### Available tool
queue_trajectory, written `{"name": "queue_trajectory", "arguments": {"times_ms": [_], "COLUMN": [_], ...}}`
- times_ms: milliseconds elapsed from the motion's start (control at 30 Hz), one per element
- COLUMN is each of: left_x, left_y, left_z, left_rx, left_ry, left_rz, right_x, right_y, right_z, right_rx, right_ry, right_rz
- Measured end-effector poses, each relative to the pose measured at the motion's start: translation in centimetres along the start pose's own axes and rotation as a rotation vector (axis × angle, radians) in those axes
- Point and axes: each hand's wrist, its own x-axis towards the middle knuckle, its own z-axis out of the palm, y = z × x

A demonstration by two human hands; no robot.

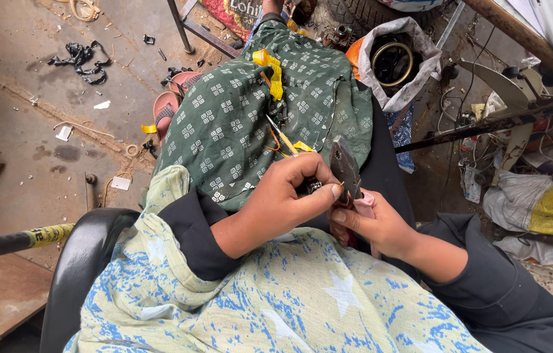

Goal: The person winds copper wire around a small yellow cylindrical object using their hands. They then use a pair of pliers to adjust the wire and a screwdriver to manipulate the object further.

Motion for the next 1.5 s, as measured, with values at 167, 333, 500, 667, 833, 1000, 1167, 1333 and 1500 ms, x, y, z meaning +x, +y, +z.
{"name": "queue_trajectory", "arguments": {"times_ms": [167, 333, 500, 667, 833, 1000, 1167, 1333, 1500], "left_x": [0.1, 0.3, 0.6, -0.1, -0.3, -0.2, 0.0, -0.2, 0.4], "left_y": [0.0, -1.0, -2.0, -3.0, -3.2, -2.8, -3.7, -4.2, -4.9], "left_z": [-0.4, -0.6, -0.7, -0.2, 1.0, 1.0, 1.2, 2.0, 1.1], "left_rx": [-0.251, -0.564, -0.811, -0.509, -0.403, -0.364, -0.407, -0.567, -0.816], "left_ry": [0.038, 0.047, 0.032, -0.122, -0.177, -0.130, -0.024, 0.100, 0.348], "left_rz": [-0.247, -0.257, -0.322, -0.375, -0.403, -0.354, -0.342, -0.347, -0.437], "right_x": [0.9, 1.0, 1.6, -0.4, 0.0, -0.5, -1.4, -1.4, -1.1], "right_y": [-1.7, -4.8, -5.4, -7.5, -7.1, -7.2, -6.9, -7.1, -6.4], "right_z": [-0.1, 0.2, 0.7, 1.9, 2.3, 1.7, 1.8, 2.1, 3.1], "right_rx": [-0.284, -1.325, -1.498, -1.096, -1.129, -1.297, -1.307, -1.456, -1.498], "right_ry": [0.151, 0.317, 0.253, 0.384, 0.356, 0.391, 0.444, 0.357, 0.281], "right_rz": [0.028, -0.117, -0.401, -0.500, -0.663, -0.712, -0.777, -0.869, -0.977]}}
